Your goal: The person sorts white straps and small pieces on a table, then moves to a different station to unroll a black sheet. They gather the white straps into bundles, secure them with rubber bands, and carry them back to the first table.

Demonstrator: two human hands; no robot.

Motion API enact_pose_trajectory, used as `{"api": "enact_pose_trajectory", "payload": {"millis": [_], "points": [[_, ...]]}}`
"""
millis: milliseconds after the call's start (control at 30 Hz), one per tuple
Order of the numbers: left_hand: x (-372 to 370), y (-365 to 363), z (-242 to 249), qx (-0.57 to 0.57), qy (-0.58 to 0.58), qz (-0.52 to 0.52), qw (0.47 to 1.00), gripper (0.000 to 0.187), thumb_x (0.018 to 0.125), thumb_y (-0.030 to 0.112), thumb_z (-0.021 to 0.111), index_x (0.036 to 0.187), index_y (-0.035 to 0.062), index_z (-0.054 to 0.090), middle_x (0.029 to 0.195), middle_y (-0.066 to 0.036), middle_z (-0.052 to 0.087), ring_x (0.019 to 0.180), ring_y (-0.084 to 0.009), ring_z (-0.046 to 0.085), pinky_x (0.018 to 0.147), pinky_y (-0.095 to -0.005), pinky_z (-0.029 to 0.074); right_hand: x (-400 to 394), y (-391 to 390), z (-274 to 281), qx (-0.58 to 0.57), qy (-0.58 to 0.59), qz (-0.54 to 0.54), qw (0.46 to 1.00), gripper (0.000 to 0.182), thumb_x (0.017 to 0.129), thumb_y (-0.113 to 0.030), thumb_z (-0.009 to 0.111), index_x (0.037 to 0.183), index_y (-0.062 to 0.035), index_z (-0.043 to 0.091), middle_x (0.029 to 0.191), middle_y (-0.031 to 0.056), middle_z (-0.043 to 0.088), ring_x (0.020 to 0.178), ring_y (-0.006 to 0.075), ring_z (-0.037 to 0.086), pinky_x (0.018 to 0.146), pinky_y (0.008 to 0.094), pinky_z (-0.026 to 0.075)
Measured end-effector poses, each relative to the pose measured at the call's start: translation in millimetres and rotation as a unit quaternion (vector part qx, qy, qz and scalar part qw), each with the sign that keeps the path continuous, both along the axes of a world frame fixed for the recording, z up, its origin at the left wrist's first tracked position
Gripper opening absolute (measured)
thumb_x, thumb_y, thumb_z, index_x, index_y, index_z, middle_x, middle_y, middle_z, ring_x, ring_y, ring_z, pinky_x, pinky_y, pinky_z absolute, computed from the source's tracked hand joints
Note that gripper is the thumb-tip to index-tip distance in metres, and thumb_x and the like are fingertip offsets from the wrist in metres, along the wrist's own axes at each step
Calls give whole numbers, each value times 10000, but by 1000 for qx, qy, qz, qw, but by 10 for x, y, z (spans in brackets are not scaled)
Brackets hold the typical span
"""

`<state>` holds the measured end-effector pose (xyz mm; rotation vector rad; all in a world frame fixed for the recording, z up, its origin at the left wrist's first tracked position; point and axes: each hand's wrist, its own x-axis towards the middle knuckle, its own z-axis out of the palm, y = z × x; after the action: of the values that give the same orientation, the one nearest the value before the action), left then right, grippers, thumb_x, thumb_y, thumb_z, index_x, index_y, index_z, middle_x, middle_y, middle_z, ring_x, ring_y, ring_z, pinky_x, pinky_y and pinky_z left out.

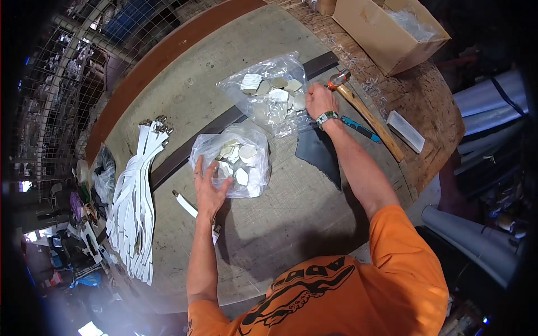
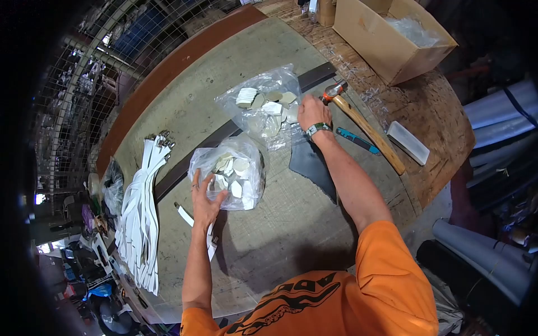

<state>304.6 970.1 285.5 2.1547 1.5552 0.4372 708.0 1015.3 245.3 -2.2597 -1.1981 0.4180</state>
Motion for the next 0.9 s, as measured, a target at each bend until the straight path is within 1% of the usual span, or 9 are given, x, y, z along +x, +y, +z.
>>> {"api": "enact_pose_trajectory", "payload": {"millis": [167,300,400,500,567,600,700,800,900], "points": [[-154,-34,-130,79,-23,134,988,601,840,199,783,1373,31,564,1594,-220,349,1427,-424,387,1142,-500,371,345,-227,-8,58,-78,10,995,130,902,-171,651,985,-72,661,958,222,703,956,435,678,796,547,543],[-206,124,-345,-8,-38,259,965,486,847,164,749,1279,1,598,1283,-235,634,1159,-368,613,989,-436,480,699,-490,-82,66,-71,4,995,128,910,-175,640,980,-69,657,951,213,704,915,433,675,779,542,533],[-132,279,-319,4,-63,170,983,372,833,117,723,1172,-19,656,952,-157,711,838,-249,661,796,-367,520,824,-784,-138,83,-63,-8,995,145,910,-193,642,971,-61,652,931,207,700,895,426,674,771,529,527],[-23,558,-84,53,-118,130,983,252,795,64,675,1036,-11,682,967,-193,716,916,-313,687,849,-390,519,878,-1005,-210,101,-60,-14,993,152,905,-194,655,973,-57,653,907,197,697,870,410,676,758,505,526],[-41,784,-4,78,-97,137,983,186,815,54,674,976,-38,673,863,-130,706,761,-190,627,724,-322,503,865,-1140,-217,108,-45,-8,993,150,902,-183,663,977,-53,655,892,190,695,848,397,676,746,482,528],[-111,898,-55,86,-87,159,980,183,807,52,681,972,-27,689,855,-114,709,748,-189,630,723,-323,510,843,-1169,-193,115,-28,0,993,148,900,-174,667,980,-50,655,886,187,694,837,390,676,740,471,529],[-369,1063,-198,79,-49,159,983,193,801,55,698,979,-20,700,859,-88,714,752,-172,631,733,-312,514,747,-1203,-154,140,41,45,988,146,900,-155,673,985,-37,658,866,182,686,807,373,671,729,442,530],[-562,948,-364,9,-145,147,978,281,801,99,756,1058,-3,702,928,-56,697,822,-142,617,788,-294,505,704,-1300,-122,190,108,26,976,138,917,-146,656,986,-27,670,872,174,682,812,370,670,733,436,527],[-518,478,-262,77,-126,154,977,395,850,171,800,1172,6,642,951,-31,626,855,-154,585,765,-301,495,891,-1475,7,221,-21,12,975,142,931,-137,637,1020,-34,676,901,167,687,839,372,673,740,440,531]]}}
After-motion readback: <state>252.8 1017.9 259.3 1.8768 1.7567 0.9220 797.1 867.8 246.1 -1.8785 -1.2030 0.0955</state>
